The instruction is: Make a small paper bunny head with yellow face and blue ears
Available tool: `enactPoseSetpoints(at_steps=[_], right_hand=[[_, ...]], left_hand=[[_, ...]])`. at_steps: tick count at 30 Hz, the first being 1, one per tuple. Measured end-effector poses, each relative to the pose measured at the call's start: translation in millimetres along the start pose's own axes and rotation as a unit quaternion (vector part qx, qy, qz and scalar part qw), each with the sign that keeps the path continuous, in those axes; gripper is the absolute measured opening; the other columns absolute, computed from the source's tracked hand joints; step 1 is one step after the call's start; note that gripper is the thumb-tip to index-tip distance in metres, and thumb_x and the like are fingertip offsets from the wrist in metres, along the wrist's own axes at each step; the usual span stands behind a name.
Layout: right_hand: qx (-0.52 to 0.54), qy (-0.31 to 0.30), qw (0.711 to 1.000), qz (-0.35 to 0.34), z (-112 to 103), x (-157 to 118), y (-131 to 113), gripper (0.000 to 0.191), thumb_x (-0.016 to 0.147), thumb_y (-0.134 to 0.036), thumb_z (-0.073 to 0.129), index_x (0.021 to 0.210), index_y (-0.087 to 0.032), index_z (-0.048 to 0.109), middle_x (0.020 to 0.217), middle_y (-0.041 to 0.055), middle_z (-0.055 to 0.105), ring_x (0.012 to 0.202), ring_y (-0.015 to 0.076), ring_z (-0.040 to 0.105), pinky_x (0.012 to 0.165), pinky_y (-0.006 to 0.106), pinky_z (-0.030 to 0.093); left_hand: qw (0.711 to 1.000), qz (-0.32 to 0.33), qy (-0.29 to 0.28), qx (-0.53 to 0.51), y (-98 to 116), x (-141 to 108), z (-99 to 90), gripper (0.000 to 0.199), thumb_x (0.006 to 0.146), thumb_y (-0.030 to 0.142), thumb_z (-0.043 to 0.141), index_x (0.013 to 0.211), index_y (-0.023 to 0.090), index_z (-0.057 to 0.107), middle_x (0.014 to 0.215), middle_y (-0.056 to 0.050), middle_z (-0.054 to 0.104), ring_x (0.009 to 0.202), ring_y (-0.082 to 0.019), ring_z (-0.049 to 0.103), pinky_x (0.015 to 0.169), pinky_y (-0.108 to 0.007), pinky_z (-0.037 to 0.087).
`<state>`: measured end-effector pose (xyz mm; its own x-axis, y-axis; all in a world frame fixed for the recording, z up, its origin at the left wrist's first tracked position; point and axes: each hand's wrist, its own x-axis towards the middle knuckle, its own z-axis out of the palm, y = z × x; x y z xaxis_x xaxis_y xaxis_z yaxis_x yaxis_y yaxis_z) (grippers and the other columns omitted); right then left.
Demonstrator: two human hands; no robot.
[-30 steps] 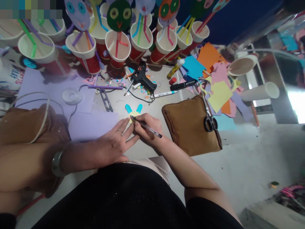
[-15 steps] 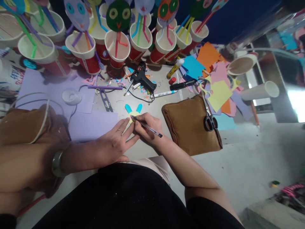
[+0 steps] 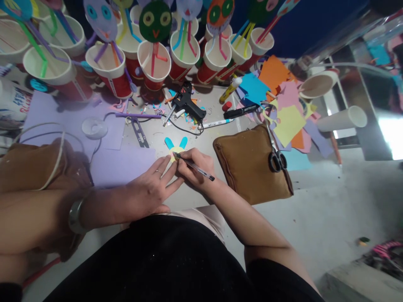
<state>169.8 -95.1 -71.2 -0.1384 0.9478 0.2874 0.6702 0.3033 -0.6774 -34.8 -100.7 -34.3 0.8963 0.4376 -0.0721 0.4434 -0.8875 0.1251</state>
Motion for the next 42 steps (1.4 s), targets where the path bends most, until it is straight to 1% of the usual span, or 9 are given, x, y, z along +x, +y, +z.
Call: enactPoseSetpoints(at_steps=[5,14,19,25,28,32,36,38,42], right_hand=[[-0.015,0.021,0.999,0.019,-3,2,-3,0.009,0.09,-0.034,0.063,0.088,-0.024,0.062,0.08,0.0026,0.08,0.067,0.0175,0.075,0.063,0.028,0.06],[0.002,0.015,1.0,-0.006,1,0,1,0.006,0.089,-0.031,0.063,0.089,-0.025,0.061,0.088,0.0033,0.082,0.074,0.0182,0.078,0.066,0.029,0.062],[-0.011,0.033,0.999,-0.002,-2,1,1,0.007,0.09,-0.031,0.063,0.09,-0.025,0.062,0.079,0.0015,0.079,0.065,0.0173,0.074,0.061,0.028,0.06],[-0.004,0.027,0.999,-0.023,-1,1,0,0.004,0.089,-0.027,0.063,0.09,-0.024,0.06,0.093,0.0055,0.082,0.077,0.0186,0.079,0.067,0.029,0.063],[-0.008,0.023,1.0,-0.019,0,1,-1,0.005,0.089,-0.027,0.063,0.09,-0.024,0.06,0.09,0.0043,0.082,0.074,0.0181,0.078,0.065,0.028,0.062],[-0.038,0.076,0.996,0.001,-1,2,1,0.006,0.088,-0.029,0.064,0.088,-0.024,0.06,0.071,-0.0008,0.075,0.058,0.0152,0.069,0.055,0.027,0.056],[-0.018,0.135,0.991,-0.001,-1,3,6,0.007,0.087,-0.029,0.066,0.089,-0.025,0.061,0.073,-0.0015,0.073,0.059,0.0147,0.068,0.057,0.027,0.056],[-0.014,0.159,0.987,-0.003,-2,3,7,0.007,0.086,-0.03,0.065,0.087,-0.024,0.061,0.069,-0.0024,0.071,0.056,0.0144,0.066,0.054,0.027,0.054],[-0.021,0.17,0.985,-0.002,-5,4,8,0.008,0.085,-0.03,0.065,0.083,-0.024,0.062,0.065,-0.0031,0.069,0.051,0.0133,0.062,0.051,0.026,0.051]], left_hand=[[1.0,0.01,0.006,-0.002,-1,0,1.8,0.104,0.073,0.068,0.081,0.149,0.005,0.048,0.154,-0.034,0.048,0.144,-0.05,0.047,0.123,-0.058,0.03],[1.0,0.008,0.014,0.01,-1,-1,4.0,0.106,0.071,0.069,0.082,0.148,0.004,0.048,0.154,-0.034,0.047,0.145,-0.049,0.046,0.123,-0.058,0.029],[1.0,0.017,0.011,0.0,-3,0,5.3,0.105,0.072,0.068,0.081,0.148,0.005,0.048,0.153,-0.035,0.047,0.144,-0.051,0.047,0.122,-0.059,0.03],[1.0,0.009,0.003,0.007,-1,0,3.0,0.107,0.071,0.069,0.082,0.149,0.005,0.048,0.155,-0.033,0.047,0.145,-0.05,0.046,0.123,-0.058,0.029],[1.0,0.0,0.002,0.02,1,0,0.5,0.107,0.07,0.07,0.082,0.149,0.006,0.049,0.155,-0.032,0.048,0.145,-0.049,0.046,0.123,-0.057,0.029],[0.999,0.002,0.0,0.032,1,-1,-0.7,0.103,0.071,0.071,0.081,0.148,0.009,0.052,0.153,-0.032,0.05,0.143,-0.049,0.048,0.122,-0.056,0.03],[0.999,0.004,0.004,0.037,1,-1,-1.2,0.1,0.073,0.071,0.079,0.147,0.009,0.054,0.153,-0.032,0.05,0.143,-0.05,0.049,0.121,-0.056,0.032],[0.999,0.006,0.008,0.04,0,-2,-1.4,0.1,0.072,0.071,0.08,0.146,0.009,0.055,0.152,-0.033,0.051,0.142,-0.05,0.05,0.121,-0.056,0.032],[0.999,0.008,0.009,0.035,0,-2,-0.8,0.1,0.074,0.07,0.08,0.147,0.008,0.053,0.152,-0.033,0.05,0.142,-0.049,0.05,0.121,-0.057,0.032]])
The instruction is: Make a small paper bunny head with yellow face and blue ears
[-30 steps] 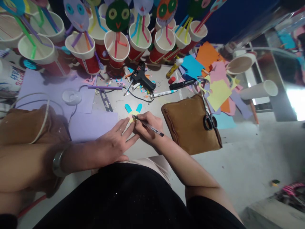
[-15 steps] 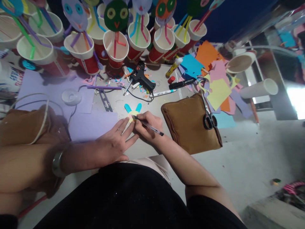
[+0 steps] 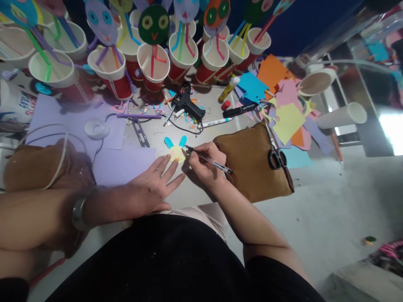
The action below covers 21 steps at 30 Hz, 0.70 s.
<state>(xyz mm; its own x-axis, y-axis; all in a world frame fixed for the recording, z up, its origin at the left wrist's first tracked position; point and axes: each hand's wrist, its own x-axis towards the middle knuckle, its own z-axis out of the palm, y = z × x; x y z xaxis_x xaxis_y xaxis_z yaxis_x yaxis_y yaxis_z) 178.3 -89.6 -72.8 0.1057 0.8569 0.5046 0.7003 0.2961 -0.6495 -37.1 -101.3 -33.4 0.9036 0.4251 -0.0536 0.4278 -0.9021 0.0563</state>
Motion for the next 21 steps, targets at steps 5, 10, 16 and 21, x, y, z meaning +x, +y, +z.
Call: enactPoseSetpoints(at_steps=[5,10,16,21], right_hand=[[0.016,-0.057,0.998,0.005,-3.4,0.9,3.2,0.01,0.084,-0.032,0.064,0.08,-0.024,0.061,0.064,-0.0028,0.069,0.053,0.0139,0.063,0.052,0.026,0.051],[0.017,-0.085,0.996,-0.006,-1.7,1.7,2.4,0.007,0.083,-0.027,0.062,0.078,-0.024,0.06,0.063,-0.0022,0.069,0.051,0.0138,0.063,0.05,0.026,0.05],[0.023,-0.09,0.996,0.004,0.0,0.4,2.6,0.006,0.082,-0.026,0.063,0.079,-0.024,0.059,0.066,-0.0012,0.072,0.053,0.0143,0.065,0.052,0.027,0.052],[0.021,-0.088,0.996,-0.01,0.5,0.2,2.5,0.005,0.082,-0.025,0.063,0.079,-0.024,0.059,0.063,-0.0021,0.07,0.052,0.0144,0.064,0.052,0.026,0.052]], left_hand=[[1.0,-0.005,-0.001,0.0,0.5,-0.3,1.3,0.101,0.075,0.07,0.079,0.149,0.007,0.051,0.153,-0.032,0.05,0.143,-0.048,0.05,0.122,-0.057,0.031],[1.0,0.0,0.0,-0.002,0.1,0.0,4.0,0.103,0.074,0.07,0.08,0.149,0.006,0.05,0.152,-0.032,0.05,0.143,-0.048,0.05,0.123,-0.058,0.028],[1.0,-0.002,0.005,-0.012,0.1,-0.4,6.7,0.102,0.074,0.069,0.08,0.15,0.007,0.049,0.154,-0.031,0.049,0.143,-0.047,0.049,0.123,-0.059,0.028],[1.0,-0.004,0.003,-0.014,0.2,-0.3,6.0,0.102,0.074,0.068,0.08,0.149,0.006,0.049,0.154,-0.032,0.049,0.144,-0.047,0.049,0.123,-0.059,0.029]])
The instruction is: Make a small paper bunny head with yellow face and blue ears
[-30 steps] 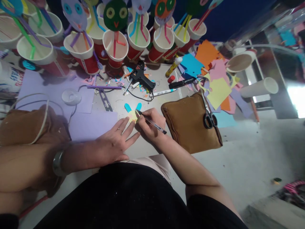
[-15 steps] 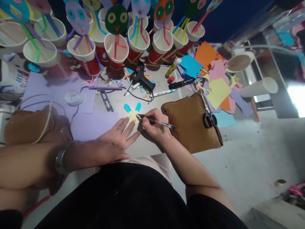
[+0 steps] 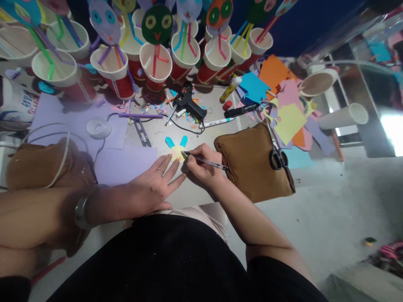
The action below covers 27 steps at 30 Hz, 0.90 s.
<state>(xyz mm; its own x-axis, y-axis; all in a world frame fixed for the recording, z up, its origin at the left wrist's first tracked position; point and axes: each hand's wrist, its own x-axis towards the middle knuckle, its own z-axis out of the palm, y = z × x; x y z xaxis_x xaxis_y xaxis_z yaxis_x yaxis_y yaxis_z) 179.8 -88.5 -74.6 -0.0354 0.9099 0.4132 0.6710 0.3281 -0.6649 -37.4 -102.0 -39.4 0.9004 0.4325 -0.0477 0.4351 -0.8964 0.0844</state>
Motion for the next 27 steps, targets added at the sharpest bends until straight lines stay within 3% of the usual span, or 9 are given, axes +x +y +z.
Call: enactPoseSetpoints(at_steps=[5,11,27], right_hand=[[-0.012,0.003,1.0,-0.026,0.1,2.0,-2.3,0.007,0.084,-0.024,0.062,0.078,-0.024,0.058,0.061,-0.0037,0.068,0.049,0.0127,0.063,0.05,0.024,0.05],[-0.02,0.019,1.0,0.01,0.7,0.9,-1.4,0.006,0.083,-0.026,0.064,0.079,-0.025,0.059,0.063,-0.0028,0.069,0.053,0.014,0.063,0.052,0.026,0.051],[0.003,0.037,0.999,0.008,2.2,-1.0,0.2,0.007,0.082,-0.023,0.063,0.078,-0.024,0.058,0.064,-0.0025,0.068,0.052,0.0131,0.063,0.051,0.025,0.05]], left_hand=[[1.0,0.005,0.001,-0.003,-0.3,0.3,1.5,0.102,0.074,0.07,0.079,0.149,0.007,0.049,0.154,-0.032,0.049,0.143,-0.048,0.049,0.121,-0.059,0.03],[1.0,0.004,0.003,0.001,-0.5,-0.2,-0.1,0.102,0.072,0.07,0.081,0.147,0.007,0.052,0.153,-0.033,0.049,0.143,-0.048,0.049,0.123,-0.058,0.029],[1.0,0.005,0.0,0.01,-1.4,-1.3,-8.1,0.099,0.075,0.069,0.079,0.146,0.005,0.052,0.152,-0.032,0.05,0.144,-0.046,0.049,0.124,-0.056,0.028]])
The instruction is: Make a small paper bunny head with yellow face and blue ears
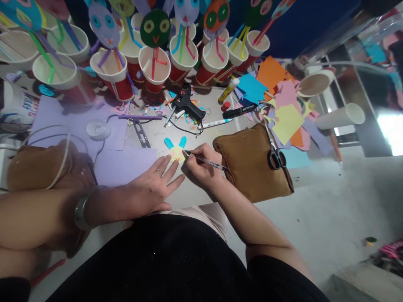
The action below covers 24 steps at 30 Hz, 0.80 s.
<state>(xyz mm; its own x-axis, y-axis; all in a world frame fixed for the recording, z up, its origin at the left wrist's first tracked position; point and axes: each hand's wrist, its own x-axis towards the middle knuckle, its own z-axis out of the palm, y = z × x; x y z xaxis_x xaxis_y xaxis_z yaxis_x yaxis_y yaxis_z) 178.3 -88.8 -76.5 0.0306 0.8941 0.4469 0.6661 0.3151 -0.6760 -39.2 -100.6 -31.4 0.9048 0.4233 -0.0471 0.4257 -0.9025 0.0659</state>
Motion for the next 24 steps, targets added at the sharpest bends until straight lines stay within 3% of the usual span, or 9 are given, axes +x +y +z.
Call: enactPoseSetpoints(at_steps=[6,12,24], right_hand=[[-0.031,-0.016,0.999,-0.006,0,2,-3,0.007,0.082,-0.026,0.062,0.077,-0.025,0.057,0.06,-0.0027,0.067,0.051,0.0143,0.062,0.051,0.027,0.051],[-0.04,0.018,0.999,0.012,0,2,-3,0.008,0.082,-0.027,0.063,0.078,-0.026,0.057,0.063,-0.0025,0.068,0.052,0.015,0.063,0.051,0.028,0.052],[-0.023,0.002,1.0,-0.012,1,1,-1,0.007,0.08,-0.021,0.063,0.078,-0.025,0.058,0.062,-0.0026,0.067,0.051,0.0143,0.061,0.05,0.027,0.049]], left_hand=[[1.0,0.007,-0.007,-0.001,-1,-1,-6.5,0.098,0.076,0.068,0.079,0.146,0.005,0.052,0.153,-0.032,0.05,0.145,-0.045,0.047,0.124,-0.054,0.029],[1.0,0.0,-0.012,-0.007,0,2,2.0,0.099,0.075,0.069,0.08,0.146,0.006,0.052,0.153,-0.032,0.049,0.144,-0.048,0.049,0.123,-0.058,0.03],[1.0,-0.004,-0.007,-0.006,1,1,2.0,0.101,0.072,0.069,0.082,0.146,0.006,0.052,0.153,-0.033,0.05,0.143,-0.048,0.049,0.123,-0.057,0.03]])
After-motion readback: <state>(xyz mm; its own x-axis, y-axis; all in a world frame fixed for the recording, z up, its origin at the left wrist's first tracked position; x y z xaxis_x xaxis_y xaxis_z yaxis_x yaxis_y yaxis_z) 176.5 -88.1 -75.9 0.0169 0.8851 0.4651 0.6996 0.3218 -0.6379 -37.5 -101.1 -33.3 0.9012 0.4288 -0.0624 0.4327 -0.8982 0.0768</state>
